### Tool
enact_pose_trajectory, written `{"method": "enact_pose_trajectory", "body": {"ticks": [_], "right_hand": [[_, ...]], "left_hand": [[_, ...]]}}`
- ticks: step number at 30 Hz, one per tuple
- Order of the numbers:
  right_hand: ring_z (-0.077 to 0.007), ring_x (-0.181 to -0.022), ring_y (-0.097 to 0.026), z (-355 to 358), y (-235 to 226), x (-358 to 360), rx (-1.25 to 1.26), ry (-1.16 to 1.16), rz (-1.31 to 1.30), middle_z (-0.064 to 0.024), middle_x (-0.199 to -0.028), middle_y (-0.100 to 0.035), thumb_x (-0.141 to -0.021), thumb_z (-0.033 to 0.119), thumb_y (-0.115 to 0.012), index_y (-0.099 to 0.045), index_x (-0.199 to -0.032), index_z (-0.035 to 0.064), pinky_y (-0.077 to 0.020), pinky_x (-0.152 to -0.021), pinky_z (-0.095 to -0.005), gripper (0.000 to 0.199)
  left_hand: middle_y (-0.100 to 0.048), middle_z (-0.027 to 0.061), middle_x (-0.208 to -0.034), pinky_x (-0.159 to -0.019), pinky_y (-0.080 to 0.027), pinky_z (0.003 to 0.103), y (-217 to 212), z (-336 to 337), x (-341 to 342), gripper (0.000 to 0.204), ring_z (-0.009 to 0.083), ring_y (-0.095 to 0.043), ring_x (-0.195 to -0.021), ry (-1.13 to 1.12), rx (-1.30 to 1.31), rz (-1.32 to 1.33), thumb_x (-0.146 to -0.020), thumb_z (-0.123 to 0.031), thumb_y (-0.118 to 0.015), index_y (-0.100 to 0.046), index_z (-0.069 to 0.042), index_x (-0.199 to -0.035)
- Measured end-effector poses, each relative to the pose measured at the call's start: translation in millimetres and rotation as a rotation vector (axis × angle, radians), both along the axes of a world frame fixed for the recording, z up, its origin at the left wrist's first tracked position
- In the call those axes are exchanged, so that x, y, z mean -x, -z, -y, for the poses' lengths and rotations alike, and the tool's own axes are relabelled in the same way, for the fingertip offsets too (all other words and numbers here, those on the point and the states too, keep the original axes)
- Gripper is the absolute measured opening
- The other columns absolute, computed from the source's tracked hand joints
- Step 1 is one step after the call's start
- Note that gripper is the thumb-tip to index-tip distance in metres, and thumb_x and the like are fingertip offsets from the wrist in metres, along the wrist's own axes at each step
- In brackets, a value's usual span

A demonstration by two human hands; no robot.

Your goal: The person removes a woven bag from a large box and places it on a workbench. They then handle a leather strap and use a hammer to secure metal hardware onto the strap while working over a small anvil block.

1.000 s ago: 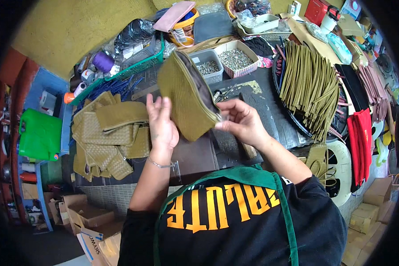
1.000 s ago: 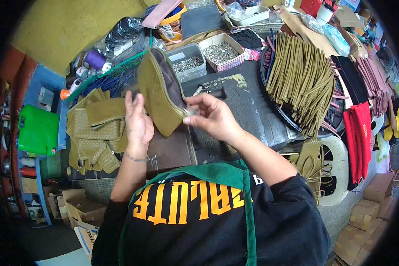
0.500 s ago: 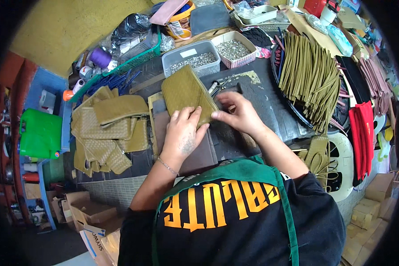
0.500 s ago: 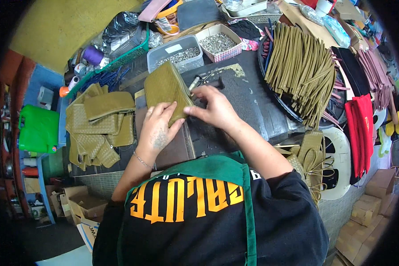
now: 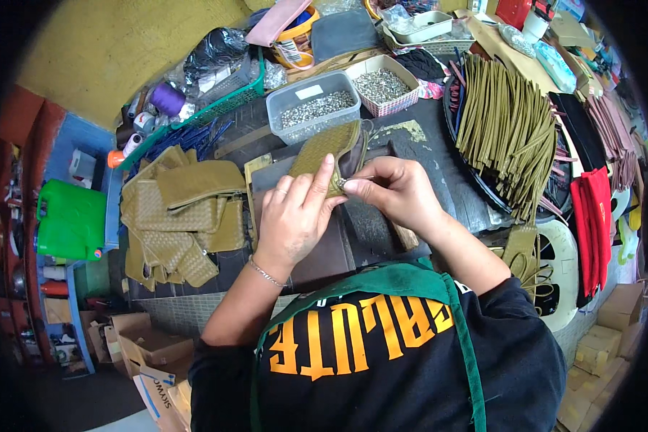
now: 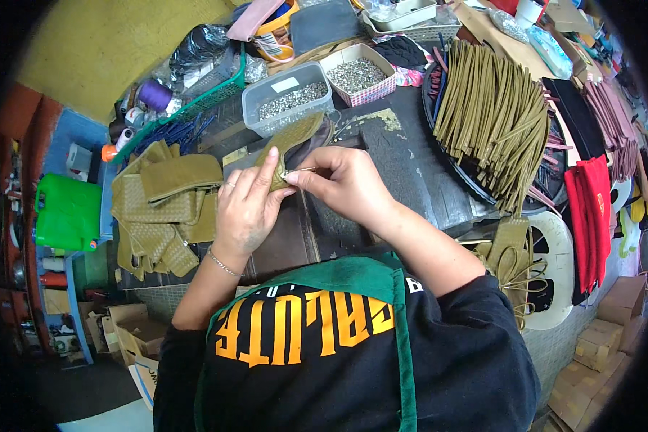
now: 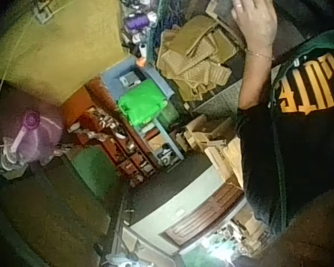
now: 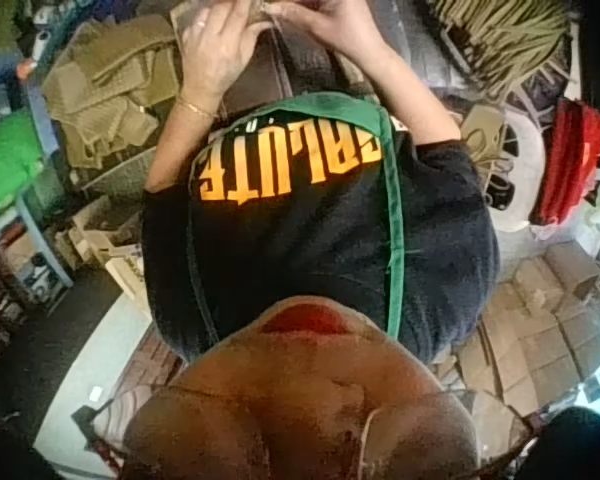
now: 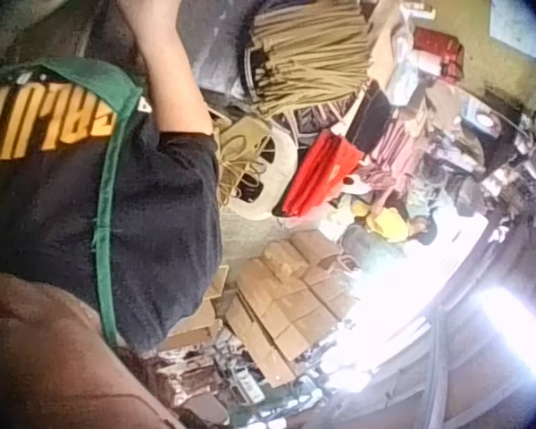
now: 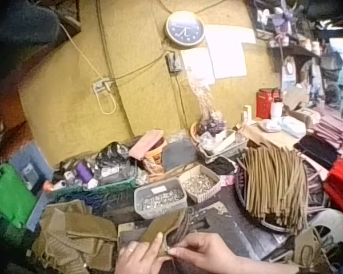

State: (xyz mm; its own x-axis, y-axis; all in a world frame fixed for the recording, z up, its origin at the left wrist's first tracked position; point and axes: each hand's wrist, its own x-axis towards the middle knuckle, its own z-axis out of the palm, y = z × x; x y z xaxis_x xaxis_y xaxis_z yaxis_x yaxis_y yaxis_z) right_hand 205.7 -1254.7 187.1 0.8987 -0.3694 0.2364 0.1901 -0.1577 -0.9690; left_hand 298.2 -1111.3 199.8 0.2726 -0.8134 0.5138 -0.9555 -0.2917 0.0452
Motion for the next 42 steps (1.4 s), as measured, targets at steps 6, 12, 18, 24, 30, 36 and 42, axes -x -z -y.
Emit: {"method": "enact_pose_trajectory", "body": {"ticks": [6, 12, 18, 24, 30, 36, 42], "right_hand": [[-0.0061, -0.052, -0.043, -1.8, -6.2, 1.7, 0.066, 0.022, 0.086, -0.0025, -0.053, -0.048, -0.074, 0.012, -0.060, -0.056, -0.065, -0.0010, -0.0360, -0.047, -0.0224, 0.017], [-0.0054, -0.051, -0.040, 15.2, 6.1, -1.9, 0.069, 0.205, 0.033, -0.0008, -0.053, -0.046, -0.074, 0.012, -0.060, -0.054, -0.063, -0.0004, -0.0338, -0.046, -0.0223, 0.018], [-0.0057, -0.053, -0.043, 100.4, 41.0, -15.0, -0.025, 0.427, -0.056, 0.0000, -0.057, -0.051, -0.073, 0.015, -0.060, -0.057, -0.066, 0.0006, -0.0358, -0.047, -0.0223, 0.017], [-0.0044, -0.057, -0.049, 67.2, 7.4, -29.7, -0.418, -0.027, 0.125, 0.0001, -0.064, -0.055, -0.074, 0.013, -0.062, -0.054, -0.070, 0.0039, -0.0392, -0.050, -0.0176, 0.013], [-0.0025, -0.057, -0.047, 22.2, -9.3, -32.4, -0.523, -0.042, 0.172, 0.0016, -0.068, -0.055, -0.077, 0.016, -0.059, -0.057, -0.076, 0.0044, -0.0372, -0.049, -0.0148, 0.012], [-0.0216, -0.065, -0.048, 37.8, -21.5, -36.1, 0.321, 0.368, 0.280, -0.0102, -0.066, -0.049, -0.063, 0.015, -0.067, -0.058, -0.061, 0.0014, -0.0390, -0.061, -0.0308, 0.016], [-0.0165, -0.065, -0.050, 19.2, -29.5, -60.5, 0.321, 0.439, 0.445, -0.0073, -0.064, -0.051, -0.067, 0.018, -0.066, -0.056, -0.063, 0.0010, -0.0400, -0.059, -0.0290, 0.020]], "left_hand": [[-0.052, 0.0068, -0.087, -0.071, -0.035, 0.033, 2.7, 14.2, 6.4, 0.043, 0.0228, -0.050, -0.079, -0.071, 0.076, 0.137, -0.072, -0.025, -0.057, -0.046, -0.002, -0.107], [-0.052, 0.0073, -0.081, -0.063, -0.036, 0.033, -2.7, 18.0, -0.6, 0.028, 0.0224, -0.050, -0.075, 0.014, 0.039, 0.088, -0.070, -0.023, -0.059, -0.051, -0.004, -0.090], [-0.051, 0.0128, -0.074, -0.060, -0.040, 0.034, -14.4, -11.5, -0.3, 0.020, 0.0271, -0.050, -0.067, 0.054, 0.306, -0.139, -0.071, -0.013, -0.060, -0.050, 0.003, -0.080], [-0.054, 0.0099, -0.069, -0.054, -0.041, 0.029, -68.0, -65.5, 0.4, 0.033, 0.0200, -0.054, -0.062, 0.470, -0.305, -0.715, -0.058, -0.030, -0.073, -0.055, -0.003, -0.068], [-0.050, 0.0118, -0.107, -0.087, -0.033, 0.032, -45.5, 11.4, -26.4, 0.076, 0.0198, -0.045, -0.103, 0.364, 0.253, -1.118, -0.072, -0.064, -0.038, -0.043, 0.002, -0.110], [-0.054, -0.0010, -0.080, -0.066, -0.040, 0.021, -11.8, 57.0, -34.2, 0.013, 0.0058, -0.049, -0.074, 0.437, 0.162, -1.362, -0.075, -0.003, -0.054, -0.055, -0.001, -0.088], [-0.054, 0.0080, -0.098, -0.081, -0.039, 0.026, -9.7, 54.0, -51.0, 0.028, 0.0143, -0.050, -0.092, 0.436, 0.352, -1.452, -0.083, -0.017, -0.042, -0.051, 0.003, -0.102]]}}
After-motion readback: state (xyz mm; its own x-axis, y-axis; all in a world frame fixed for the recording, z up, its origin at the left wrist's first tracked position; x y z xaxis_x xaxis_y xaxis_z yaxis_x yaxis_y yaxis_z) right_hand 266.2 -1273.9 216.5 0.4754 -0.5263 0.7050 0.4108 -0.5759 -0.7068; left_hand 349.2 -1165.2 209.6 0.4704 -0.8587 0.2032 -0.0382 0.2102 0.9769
